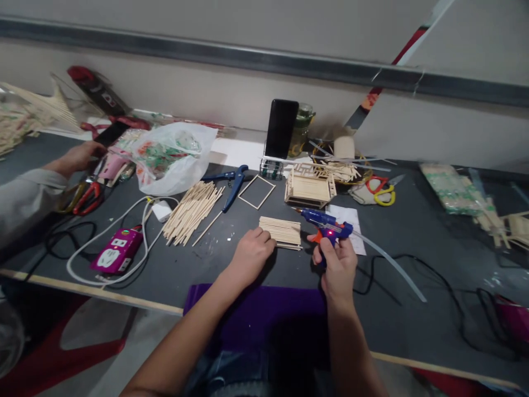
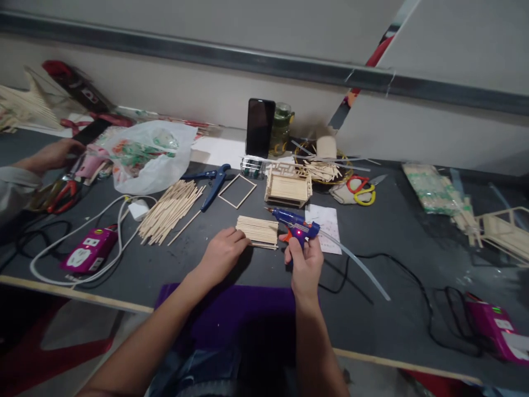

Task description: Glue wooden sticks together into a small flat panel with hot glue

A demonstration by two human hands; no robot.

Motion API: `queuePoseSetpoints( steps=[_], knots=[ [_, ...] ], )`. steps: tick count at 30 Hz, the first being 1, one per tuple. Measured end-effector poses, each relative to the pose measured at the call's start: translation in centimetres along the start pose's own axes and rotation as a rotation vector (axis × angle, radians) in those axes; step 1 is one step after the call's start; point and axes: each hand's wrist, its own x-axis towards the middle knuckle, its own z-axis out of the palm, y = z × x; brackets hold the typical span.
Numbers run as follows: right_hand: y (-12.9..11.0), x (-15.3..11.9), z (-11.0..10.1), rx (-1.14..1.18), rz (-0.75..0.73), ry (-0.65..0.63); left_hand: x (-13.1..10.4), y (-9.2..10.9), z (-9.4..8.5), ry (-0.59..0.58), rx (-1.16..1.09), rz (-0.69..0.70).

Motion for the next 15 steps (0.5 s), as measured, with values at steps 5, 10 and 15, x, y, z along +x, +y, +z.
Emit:
queuePoseSetpoints(
  steps=[5,10,15],
  knots=[
    [0.1,0.0,0.0,-0.039,-0.002,-0.024,-0.1,-0.2,1.2,0.064,0.051,-0.004],
    [0.1,0.0,0.0,-0.057,0.003,-0.028,-0.2,-0.2,0.9,0.025,0.066,-0.038],
    [0.1,0.0,-0.1,-0.074,0.007,-0.038,-0.8,1.8,0.8,0.036,0.079,-0.048]
  ],
)
